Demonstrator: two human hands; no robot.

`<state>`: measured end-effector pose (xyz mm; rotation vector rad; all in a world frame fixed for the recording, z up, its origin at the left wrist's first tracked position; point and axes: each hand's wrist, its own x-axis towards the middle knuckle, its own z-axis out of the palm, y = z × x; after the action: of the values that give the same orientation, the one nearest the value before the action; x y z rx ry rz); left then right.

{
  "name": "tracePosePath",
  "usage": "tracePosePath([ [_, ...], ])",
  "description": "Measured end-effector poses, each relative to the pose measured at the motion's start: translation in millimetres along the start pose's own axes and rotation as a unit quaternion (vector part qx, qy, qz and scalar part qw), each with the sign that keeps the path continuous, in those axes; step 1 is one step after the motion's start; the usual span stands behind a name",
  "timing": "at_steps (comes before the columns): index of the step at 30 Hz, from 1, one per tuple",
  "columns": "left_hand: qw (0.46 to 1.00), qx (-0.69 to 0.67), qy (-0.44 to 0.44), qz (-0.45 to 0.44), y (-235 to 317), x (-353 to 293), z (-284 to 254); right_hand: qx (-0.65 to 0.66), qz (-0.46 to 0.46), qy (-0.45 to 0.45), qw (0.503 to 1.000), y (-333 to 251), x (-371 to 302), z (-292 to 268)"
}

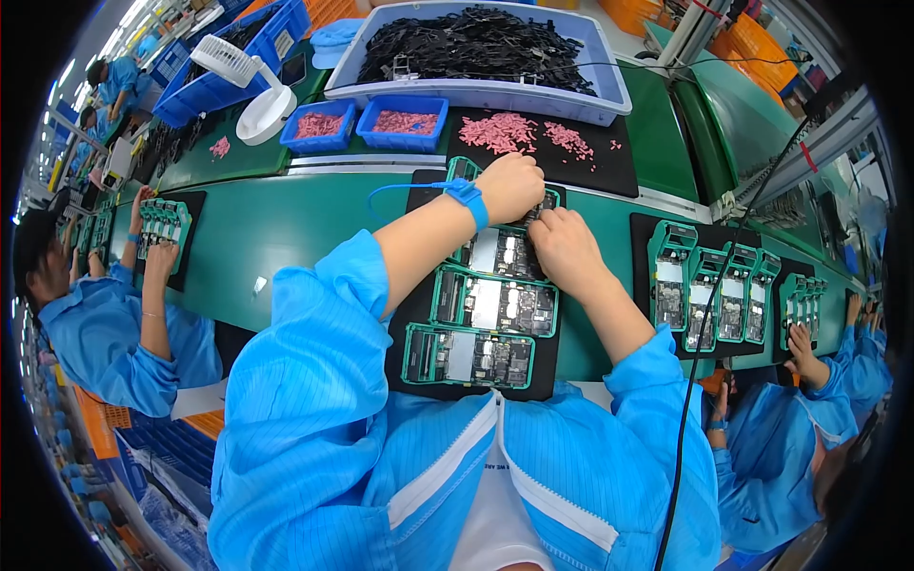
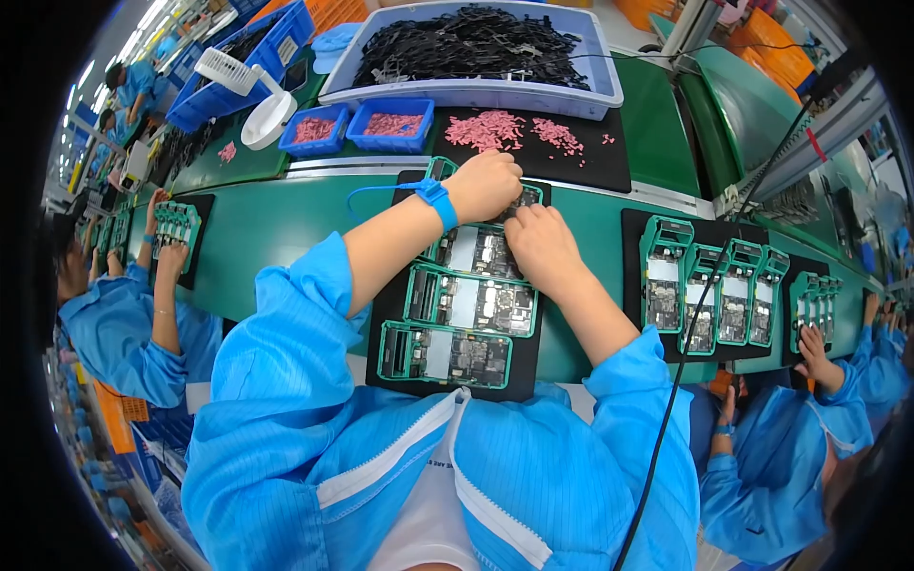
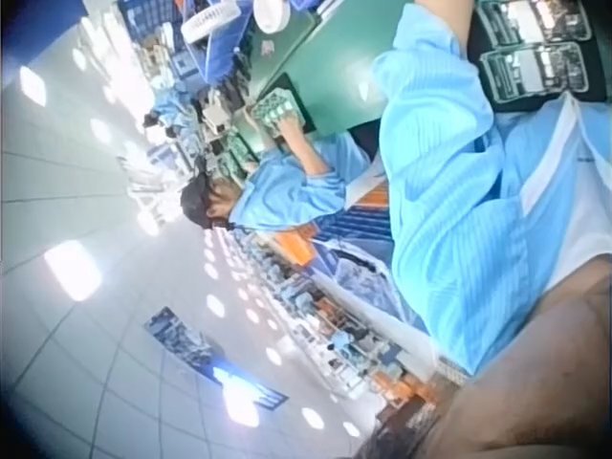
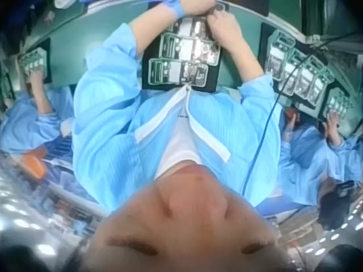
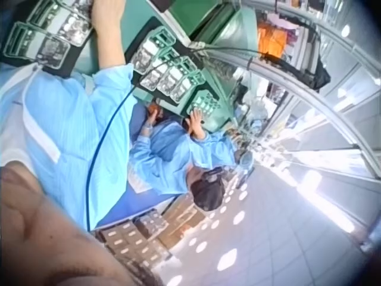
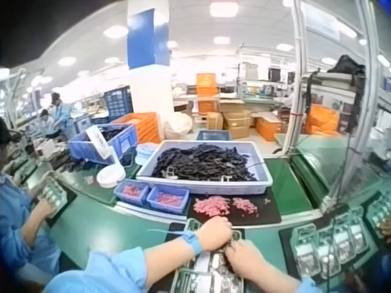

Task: The person assembles electronic components onto PCB boards by hand, taking components from a bin and placing them on the boards.

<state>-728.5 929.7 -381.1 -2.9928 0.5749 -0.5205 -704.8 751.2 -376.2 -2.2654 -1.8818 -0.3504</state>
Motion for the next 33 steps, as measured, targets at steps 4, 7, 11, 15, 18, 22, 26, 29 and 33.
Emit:
tracePosePath([
  [4,1.000,0.005,-0.006,0.006,0,1,-3,0.071,0.006,0.035,0.997,0,-10,1],
  [7,1.000,-0.007,-0.019,0.016,-4,6,-5,0.093,0.023,0.040,0.995,0,-16,-3],
  [11,0.983,-0.075,-0.159,-0.048,-16,24,-9,0.150,0.055,0.007,0.987,5,-14,-10],
  [15,0.971,-0.198,-0.074,-0.113,-34,50,-2,0.262,0.190,0.155,0.933,44,-9,11],
  [18,0.972,-0.193,-0.044,-0.124,-39,73,25,0.233,0.328,0.183,0.897,82,-7,37],
  [22,0.972,-0.170,-0.073,-0.147,-44,86,54,0.147,0.384,0.175,0.895,107,10,49],
  [26,0.961,-0.199,-0.092,-0.168,-54,92,64,0.078,0.410,0.126,0.900,111,25,47],
  [29,0.955,-0.220,-0.121,-0.157,-56,96,48,0.036,0.430,0.094,0.897,116,25,47],
  [33,0.955,-0.213,-0.128,-0.161,-61,89,49,0.011,0.419,0.089,0.904,118,29,49],
])
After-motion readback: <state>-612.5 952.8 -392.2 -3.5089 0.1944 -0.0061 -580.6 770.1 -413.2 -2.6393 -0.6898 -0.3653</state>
